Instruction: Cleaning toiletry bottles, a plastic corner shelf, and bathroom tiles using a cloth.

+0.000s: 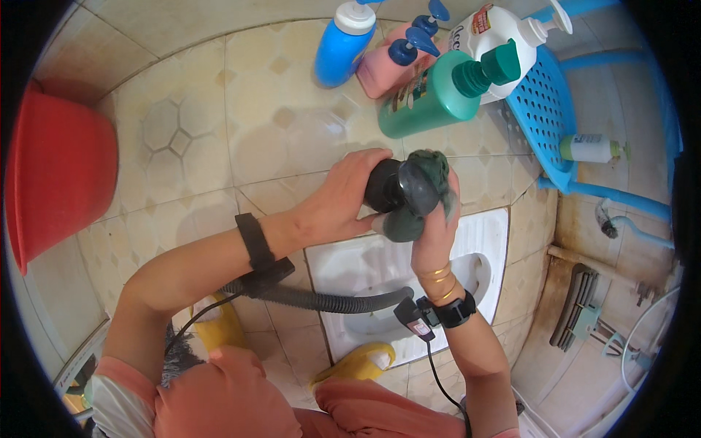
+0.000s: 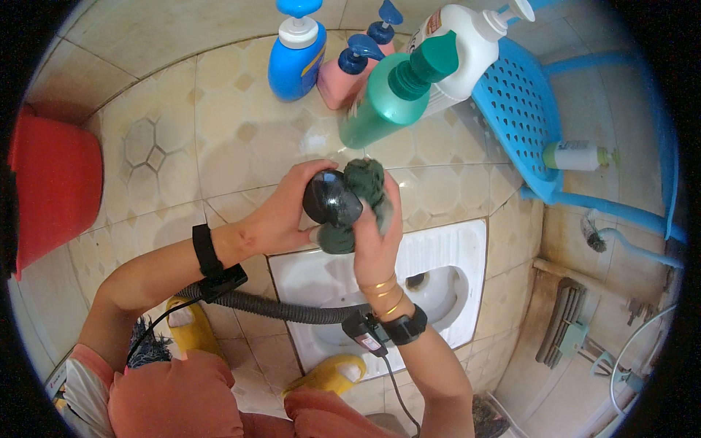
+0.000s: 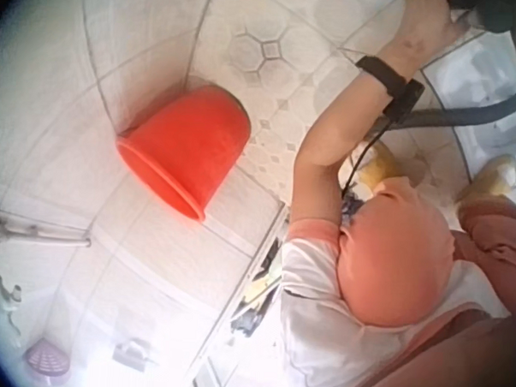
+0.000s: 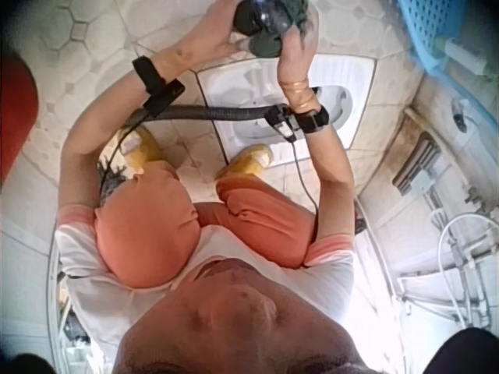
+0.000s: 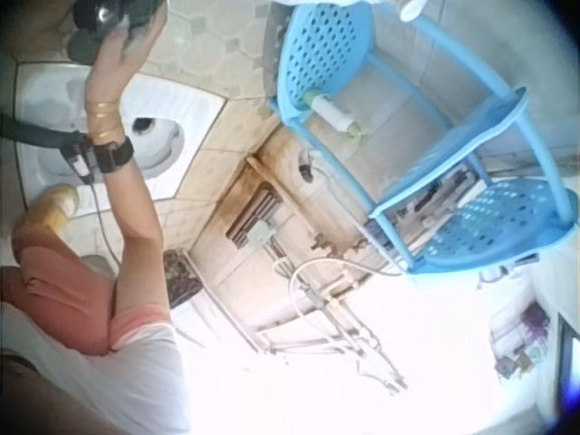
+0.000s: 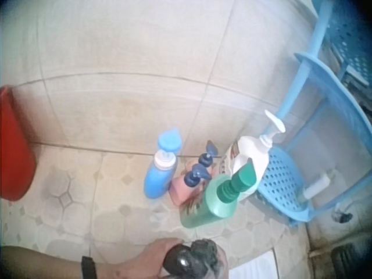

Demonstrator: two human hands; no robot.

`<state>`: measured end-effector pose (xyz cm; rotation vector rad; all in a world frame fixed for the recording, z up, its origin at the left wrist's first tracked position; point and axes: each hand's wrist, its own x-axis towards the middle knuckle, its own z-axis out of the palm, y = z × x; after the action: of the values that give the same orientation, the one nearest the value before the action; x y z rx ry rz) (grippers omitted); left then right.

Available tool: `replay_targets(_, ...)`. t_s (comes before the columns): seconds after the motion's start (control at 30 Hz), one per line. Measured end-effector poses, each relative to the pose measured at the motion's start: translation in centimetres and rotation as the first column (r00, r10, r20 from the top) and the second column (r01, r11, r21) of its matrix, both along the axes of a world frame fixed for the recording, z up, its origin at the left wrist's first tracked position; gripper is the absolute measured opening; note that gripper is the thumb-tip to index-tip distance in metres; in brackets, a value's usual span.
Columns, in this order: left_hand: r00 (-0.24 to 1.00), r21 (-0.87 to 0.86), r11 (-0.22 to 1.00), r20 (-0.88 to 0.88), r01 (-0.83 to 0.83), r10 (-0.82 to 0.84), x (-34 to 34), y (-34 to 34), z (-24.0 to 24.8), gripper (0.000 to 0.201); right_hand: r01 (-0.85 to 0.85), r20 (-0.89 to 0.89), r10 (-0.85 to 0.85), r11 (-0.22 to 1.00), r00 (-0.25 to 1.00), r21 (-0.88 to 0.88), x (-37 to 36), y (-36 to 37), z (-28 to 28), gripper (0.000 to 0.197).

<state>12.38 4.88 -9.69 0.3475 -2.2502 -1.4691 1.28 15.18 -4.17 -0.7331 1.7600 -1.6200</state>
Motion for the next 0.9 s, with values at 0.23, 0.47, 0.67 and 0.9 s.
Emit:
replay_targets(0.23,0.999,-0.100,0.995,0.050,0.000,0.005,-0.3,-0.5,0.2,0.080,0.097,0.115,-0.094,0.995,0.989,-0.022,0.1,0.5,-1.3,0.052)
replay_targets(0.47,0.984,-0.128,0.976,-0.018,-0.178,0.177,-2.5,-1.4,0.3,0.075,0.042,0.023,-0.042,0.999,0.999,0.001,-0.7,-1.7,-0.6,0.066)
replay_targets(0.67,0.979,-0.093,0.975,-0.038,-0.204,0.201,-3.3,-1.4,0.2,0.079,0.132,0.009,-0.132,0.990,0.991,-0.058,-1.6,-2.2,-1.5,0.051)
replay_targets(0.9,0.989,0.235,0.967,-0.082,-0.099,0.122,-2.9,-1.2,-0.3,0.078,0.178,0.350,-0.133,0.979,0.927,-0.099,-1.9,-1.7,-1.9,0.053)
